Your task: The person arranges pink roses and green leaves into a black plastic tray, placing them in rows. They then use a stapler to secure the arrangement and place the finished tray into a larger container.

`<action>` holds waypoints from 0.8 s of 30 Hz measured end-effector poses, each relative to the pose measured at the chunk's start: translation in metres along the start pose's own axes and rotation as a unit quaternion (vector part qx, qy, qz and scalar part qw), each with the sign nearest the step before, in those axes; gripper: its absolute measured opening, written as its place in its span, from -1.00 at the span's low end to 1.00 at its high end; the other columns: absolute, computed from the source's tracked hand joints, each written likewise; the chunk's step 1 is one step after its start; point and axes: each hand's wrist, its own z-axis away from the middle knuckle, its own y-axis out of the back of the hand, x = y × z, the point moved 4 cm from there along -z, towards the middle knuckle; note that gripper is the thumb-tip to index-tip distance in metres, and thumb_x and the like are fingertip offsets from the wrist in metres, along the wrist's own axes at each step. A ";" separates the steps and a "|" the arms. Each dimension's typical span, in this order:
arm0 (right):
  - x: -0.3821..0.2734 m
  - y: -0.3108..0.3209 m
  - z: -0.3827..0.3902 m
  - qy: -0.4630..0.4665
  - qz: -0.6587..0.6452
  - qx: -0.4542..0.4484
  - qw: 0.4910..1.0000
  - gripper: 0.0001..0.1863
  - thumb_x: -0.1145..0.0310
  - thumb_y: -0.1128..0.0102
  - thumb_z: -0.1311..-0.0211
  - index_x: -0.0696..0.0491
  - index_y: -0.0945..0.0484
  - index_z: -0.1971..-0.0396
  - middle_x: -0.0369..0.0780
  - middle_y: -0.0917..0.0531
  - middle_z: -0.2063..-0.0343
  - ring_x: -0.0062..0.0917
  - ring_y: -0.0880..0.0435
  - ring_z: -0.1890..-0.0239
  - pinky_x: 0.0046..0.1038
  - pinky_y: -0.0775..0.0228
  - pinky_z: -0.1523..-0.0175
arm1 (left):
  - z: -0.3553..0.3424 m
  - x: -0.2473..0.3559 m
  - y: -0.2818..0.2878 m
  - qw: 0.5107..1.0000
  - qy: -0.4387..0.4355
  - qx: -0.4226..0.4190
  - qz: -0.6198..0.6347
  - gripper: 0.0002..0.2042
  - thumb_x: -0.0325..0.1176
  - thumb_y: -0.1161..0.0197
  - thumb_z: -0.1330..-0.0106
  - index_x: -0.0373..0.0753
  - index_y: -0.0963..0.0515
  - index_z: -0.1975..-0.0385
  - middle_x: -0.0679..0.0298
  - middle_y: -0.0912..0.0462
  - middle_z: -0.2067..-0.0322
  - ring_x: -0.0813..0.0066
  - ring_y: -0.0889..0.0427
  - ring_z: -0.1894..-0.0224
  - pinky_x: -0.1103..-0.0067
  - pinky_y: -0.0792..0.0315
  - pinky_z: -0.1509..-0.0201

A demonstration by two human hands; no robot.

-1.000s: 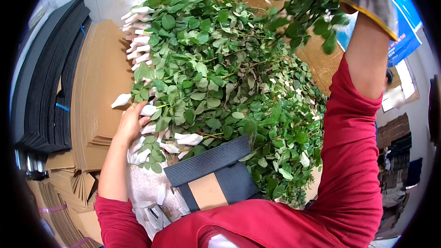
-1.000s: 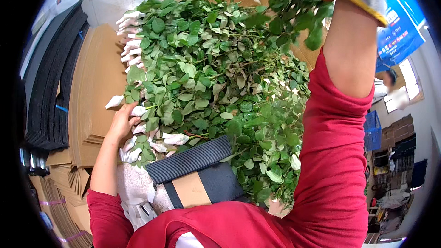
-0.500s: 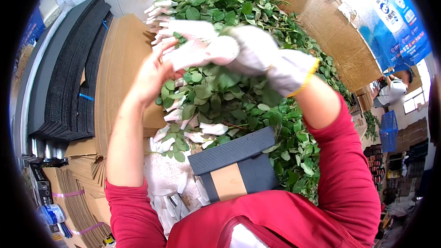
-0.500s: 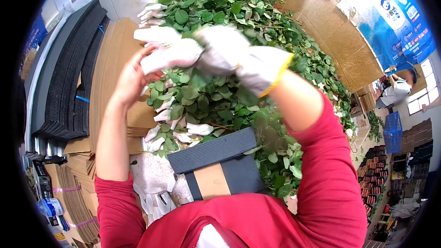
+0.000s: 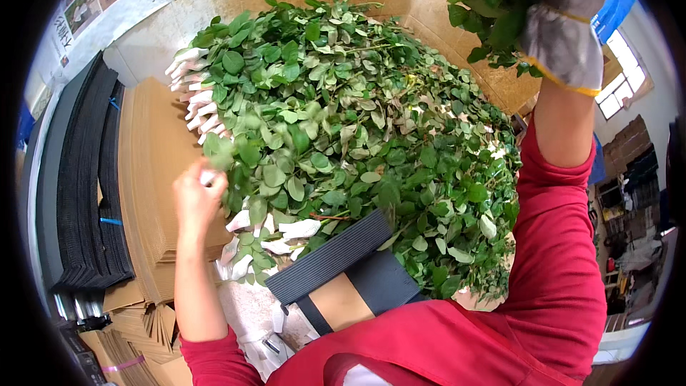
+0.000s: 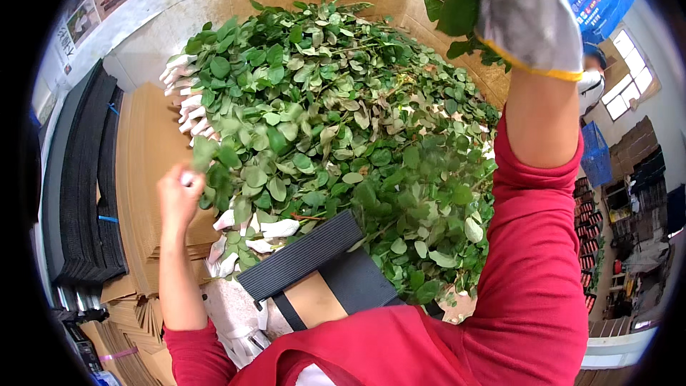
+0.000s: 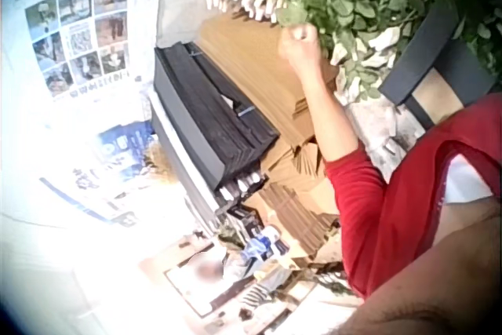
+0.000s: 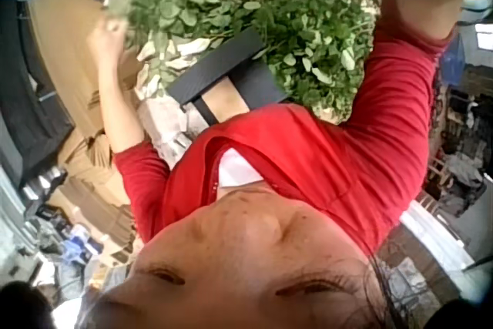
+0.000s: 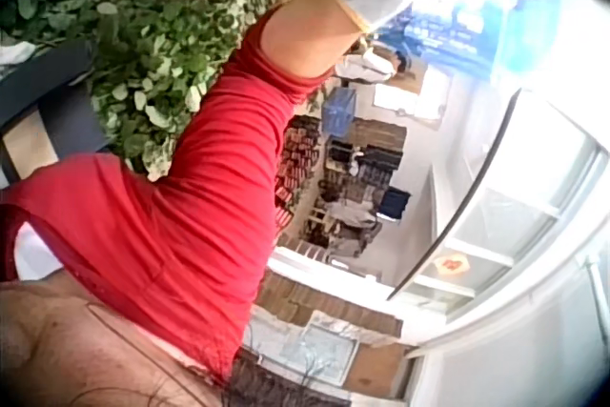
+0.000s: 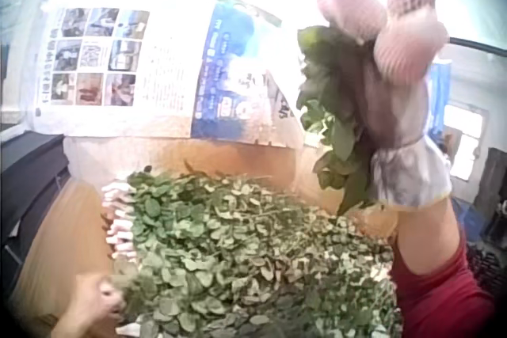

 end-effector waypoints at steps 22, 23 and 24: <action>-0.042 -0.042 0.069 0.029 0.080 -0.172 0.981 -0.59 0.51 -0.25 -0.10 0.06 -0.57 -0.02 -0.19 -0.71 0.13 -0.36 -0.70 0.08 -0.39 -0.59 0.01 | 0.041 -0.006 0.009 0.985 -0.011 -0.115 0.131 -0.61 -0.49 -0.42 -0.13 -0.37 -0.60 0.00 0.20 -0.71 0.39 0.47 -0.64 0.47 0.58 -0.50 0.38; -0.045 -0.047 0.070 0.038 0.083 -0.187 0.978 -0.59 0.51 -0.26 -0.09 0.05 -0.57 -0.01 -0.19 -0.71 0.13 -0.36 -0.70 0.08 -0.38 -0.59 0.01 | 0.038 0.008 0.019 0.971 0.020 -0.093 0.221 -0.67 -0.44 -0.39 -0.17 -0.39 -0.62 0.05 0.29 -0.69 0.42 0.64 -0.57 0.54 0.66 -0.43 0.47; -0.045 -0.051 0.073 0.043 0.090 -0.202 0.974 -0.58 0.52 -0.27 -0.07 0.05 -0.58 0.00 -0.19 -0.71 0.13 -0.36 -0.70 0.08 -0.38 -0.59 0.01 | 0.023 0.005 0.021 0.970 0.053 -0.086 0.223 -0.69 -0.28 -0.37 -0.25 -0.45 -0.65 0.19 0.18 -0.72 0.42 0.62 -0.61 0.52 0.65 -0.47 0.47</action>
